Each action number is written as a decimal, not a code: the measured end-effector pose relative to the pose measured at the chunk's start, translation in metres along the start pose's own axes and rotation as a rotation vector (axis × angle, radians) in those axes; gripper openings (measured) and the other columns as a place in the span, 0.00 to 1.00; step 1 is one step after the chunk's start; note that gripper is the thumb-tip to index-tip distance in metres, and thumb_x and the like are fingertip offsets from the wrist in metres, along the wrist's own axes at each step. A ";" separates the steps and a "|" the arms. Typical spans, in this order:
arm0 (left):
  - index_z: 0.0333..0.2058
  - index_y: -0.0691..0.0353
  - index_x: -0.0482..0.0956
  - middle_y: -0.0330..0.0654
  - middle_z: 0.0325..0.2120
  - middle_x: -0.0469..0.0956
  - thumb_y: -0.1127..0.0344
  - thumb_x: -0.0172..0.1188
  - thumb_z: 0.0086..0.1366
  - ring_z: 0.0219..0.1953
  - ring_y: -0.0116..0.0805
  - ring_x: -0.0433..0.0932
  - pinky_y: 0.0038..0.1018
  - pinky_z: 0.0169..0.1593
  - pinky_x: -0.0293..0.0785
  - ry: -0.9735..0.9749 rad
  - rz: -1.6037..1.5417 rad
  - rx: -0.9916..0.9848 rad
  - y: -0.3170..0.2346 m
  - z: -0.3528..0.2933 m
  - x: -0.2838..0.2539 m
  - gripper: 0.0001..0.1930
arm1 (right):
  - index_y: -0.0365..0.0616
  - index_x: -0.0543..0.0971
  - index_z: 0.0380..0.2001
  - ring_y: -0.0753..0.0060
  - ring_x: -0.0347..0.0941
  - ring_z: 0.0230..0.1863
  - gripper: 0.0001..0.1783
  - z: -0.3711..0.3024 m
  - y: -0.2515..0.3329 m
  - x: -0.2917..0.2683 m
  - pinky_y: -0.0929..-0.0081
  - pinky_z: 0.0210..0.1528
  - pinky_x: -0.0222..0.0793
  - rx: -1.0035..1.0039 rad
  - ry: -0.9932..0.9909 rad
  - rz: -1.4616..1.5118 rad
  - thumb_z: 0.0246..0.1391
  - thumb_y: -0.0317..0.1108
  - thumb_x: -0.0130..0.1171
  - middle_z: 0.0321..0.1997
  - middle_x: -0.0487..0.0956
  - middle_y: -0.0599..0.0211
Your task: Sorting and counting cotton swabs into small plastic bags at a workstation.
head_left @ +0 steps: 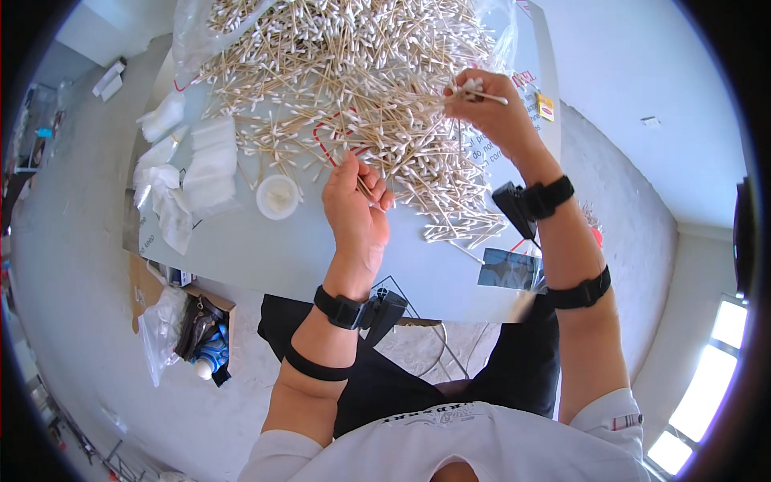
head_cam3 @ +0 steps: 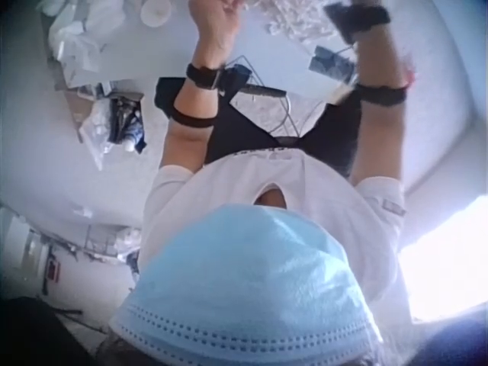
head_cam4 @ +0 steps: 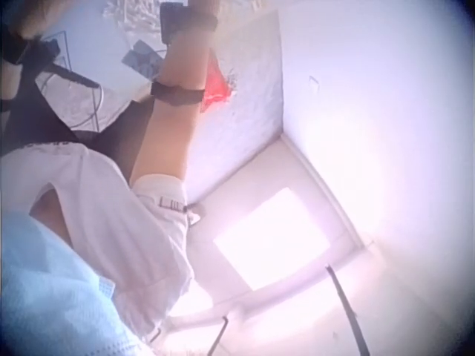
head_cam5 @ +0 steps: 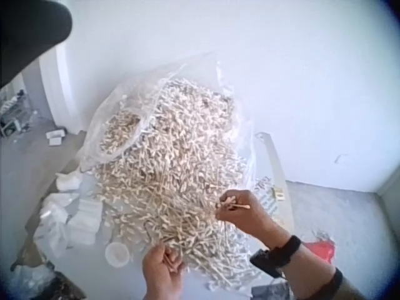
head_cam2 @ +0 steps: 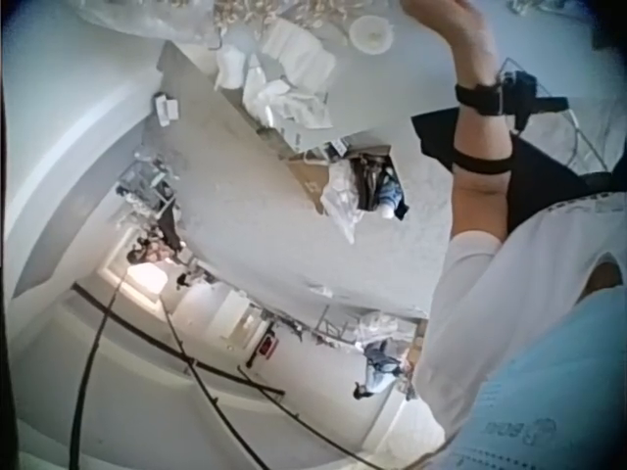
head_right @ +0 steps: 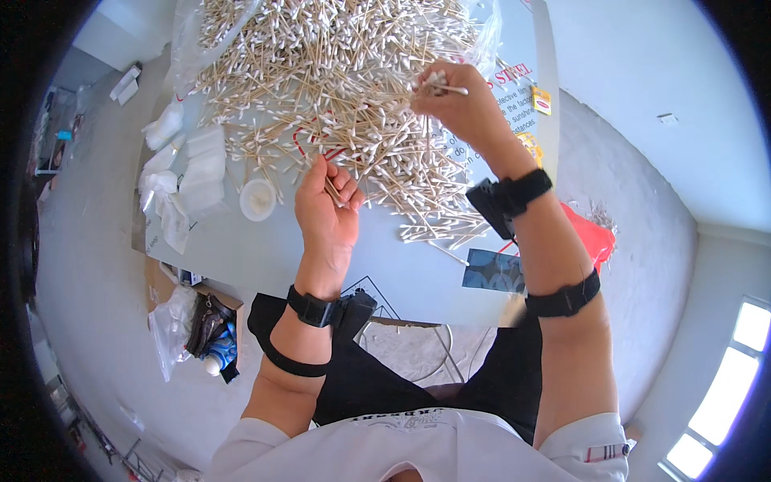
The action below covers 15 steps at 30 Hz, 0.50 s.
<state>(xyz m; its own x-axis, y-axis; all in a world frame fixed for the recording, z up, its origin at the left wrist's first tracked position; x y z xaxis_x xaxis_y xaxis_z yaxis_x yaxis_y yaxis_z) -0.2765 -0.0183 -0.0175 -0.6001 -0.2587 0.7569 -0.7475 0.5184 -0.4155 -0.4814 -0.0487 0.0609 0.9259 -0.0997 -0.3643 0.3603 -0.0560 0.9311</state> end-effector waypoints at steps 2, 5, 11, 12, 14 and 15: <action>0.22 0.58 0.63 0.33 0.15 0.60 0.58 0.50 0.65 0.16 0.23 0.56 0.23 0.20 0.55 0.006 0.003 0.002 0.000 0.000 0.000 0.15 | 0.37 0.74 0.31 0.86 0.68 0.30 0.08 -0.019 0.003 0.001 0.85 0.32 0.65 0.047 -0.003 -0.072 0.46 0.25 0.61 0.29 0.75 0.72; 0.22 0.58 0.63 0.34 0.15 0.59 0.58 0.49 0.65 0.16 0.23 0.56 0.23 0.20 0.55 -0.002 -0.003 -0.001 0.003 0.000 0.001 0.15 | 0.37 0.75 0.30 0.85 0.64 0.23 0.10 -0.044 0.004 0.001 0.83 0.27 0.62 -0.017 -0.040 -0.192 0.41 0.26 0.61 0.20 0.72 0.72; 0.22 0.58 0.63 0.34 0.16 0.59 0.58 0.49 0.65 0.16 0.23 0.56 0.22 0.20 0.56 -0.005 0.008 0.013 0.000 -0.001 -0.001 0.15 | 0.40 0.75 0.37 0.82 0.69 0.33 0.17 -0.079 0.019 0.007 0.82 0.36 0.65 0.144 0.122 -0.361 0.38 0.20 0.59 0.31 0.76 0.72; 0.22 0.58 0.63 0.34 0.16 0.59 0.58 0.49 0.65 0.17 0.23 0.56 0.22 0.20 0.56 -0.004 0.014 0.015 -0.001 -0.001 -0.001 0.15 | 0.40 0.75 0.37 0.82 0.69 0.33 0.17 -0.081 0.019 0.006 0.82 0.36 0.65 0.144 0.122 -0.360 0.38 0.20 0.59 0.31 0.76 0.72; 0.22 0.58 0.63 0.34 0.16 0.60 0.58 0.50 0.65 0.17 0.23 0.56 0.22 0.20 0.56 -0.002 0.019 0.016 -0.001 -0.001 -0.001 0.15 | 0.41 0.75 0.38 0.77 0.71 0.40 0.19 -0.084 0.023 0.002 0.79 0.40 0.65 0.017 0.122 -0.425 0.38 0.19 0.56 0.37 0.77 0.68; 0.22 0.58 0.63 0.34 0.16 0.60 0.58 0.50 0.65 0.17 0.23 0.56 0.22 0.20 0.56 -0.003 0.016 0.015 0.000 -0.001 0.000 0.15 | 0.41 0.75 0.38 0.77 0.71 0.40 0.19 -0.084 0.020 0.000 0.79 0.40 0.65 0.018 0.122 -0.426 0.38 0.19 0.56 0.37 0.77 0.68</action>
<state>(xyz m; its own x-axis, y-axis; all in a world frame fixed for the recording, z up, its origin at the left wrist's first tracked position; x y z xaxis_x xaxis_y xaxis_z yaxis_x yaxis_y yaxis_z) -0.2757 -0.0174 -0.0172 -0.6126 -0.2534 0.7487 -0.7423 0.5098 -0.4348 -0.4650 0.0336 0.0812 0.7022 0.0538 -0.7100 0.7116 -0.0843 0.6975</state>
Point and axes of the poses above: each hand's wrist, its own z-axis towards the middle knuckle, its own x-axis out of the palm, y = z × x, the point moved 5 cm from there along z, towards the middle knuckle
